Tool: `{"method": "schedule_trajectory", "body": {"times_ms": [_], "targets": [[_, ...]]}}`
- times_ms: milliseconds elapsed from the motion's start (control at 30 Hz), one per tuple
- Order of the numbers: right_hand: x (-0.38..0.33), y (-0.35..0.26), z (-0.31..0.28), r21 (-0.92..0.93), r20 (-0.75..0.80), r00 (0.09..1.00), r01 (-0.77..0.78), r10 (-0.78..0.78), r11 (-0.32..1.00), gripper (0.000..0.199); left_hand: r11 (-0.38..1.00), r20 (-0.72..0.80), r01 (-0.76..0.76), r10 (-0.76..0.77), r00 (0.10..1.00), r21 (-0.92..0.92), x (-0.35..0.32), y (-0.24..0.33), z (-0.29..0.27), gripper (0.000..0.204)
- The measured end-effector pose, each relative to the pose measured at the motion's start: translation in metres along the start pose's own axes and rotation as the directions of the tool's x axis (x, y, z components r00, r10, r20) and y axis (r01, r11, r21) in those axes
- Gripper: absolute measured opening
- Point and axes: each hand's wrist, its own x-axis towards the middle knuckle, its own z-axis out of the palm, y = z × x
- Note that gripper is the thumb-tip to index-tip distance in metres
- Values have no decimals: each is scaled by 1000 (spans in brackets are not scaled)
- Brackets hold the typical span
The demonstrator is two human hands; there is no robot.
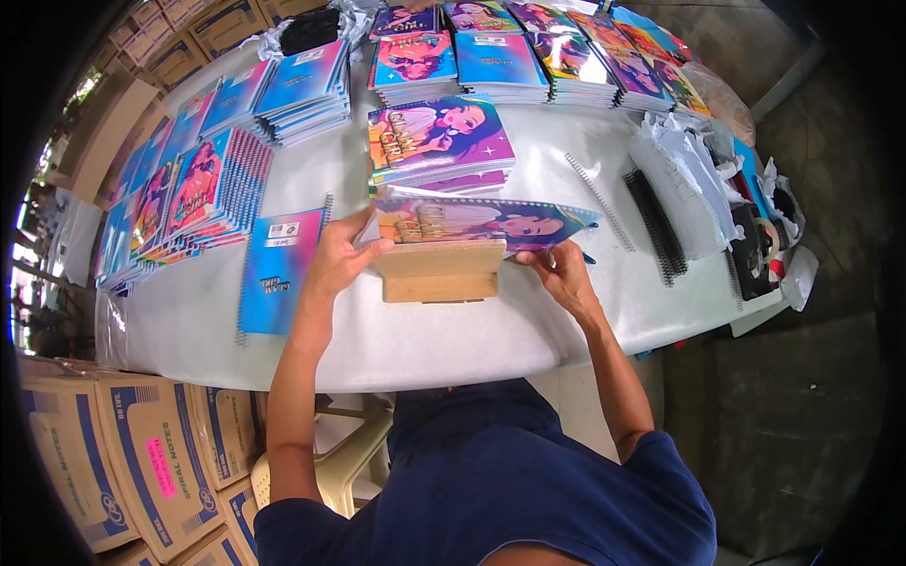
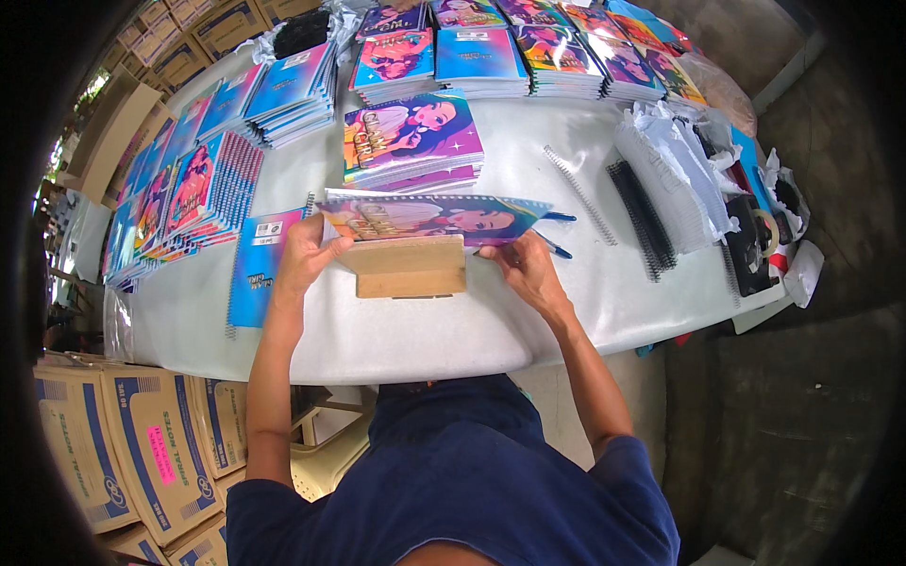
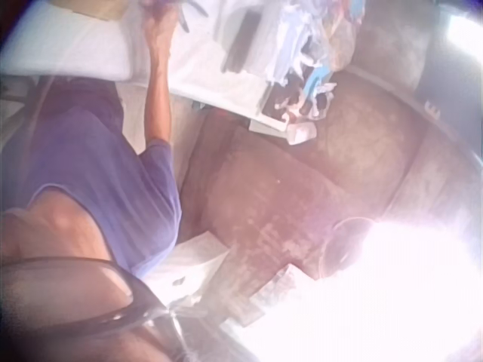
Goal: The person places a spiral binding onto a wooden jig, slides the pages and cover of a notebook onto the spiral, and then repeats the process for multiple notebooks.
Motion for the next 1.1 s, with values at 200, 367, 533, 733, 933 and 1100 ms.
{"method": "schedule_trajectory", "body": {"times_ms": [200, 367, 533, 733, 933, 1100], "targets": [[8, -7, 12, 351, -126, 957, 291, -263, 890, 66, 970, -170, -130, 96, 981, -204, -4, 29, 6, 114], [5, 13, 69, 238, -104, 967, 252, -234, 938, 77, 884, -326, -125, -32, 945, -450, -9, -6, 45, 127], [8, 9, 39, 207, 174, 959, 185, -222, 961, 71, 941, -405, -115, -26, 914, -319, -23, -10, 34, 122], [91, 32, -70, -284, -308, 935, 83, -173, 955, 30, 873, -429, -181, 391, 814, 453, 11, 69, 33, 102], [122, 103, -87, -789, -279, 906, -28, -318, 613, 18, 393, 38, -183, 349, 936, 901, 58, 94, 116, 75], [51, -42, -80, -228, -69, 950, 281, -304, 932, 14, 479, 40, -123, 179, 983, 869, 56, 91, 122, 54]]}}
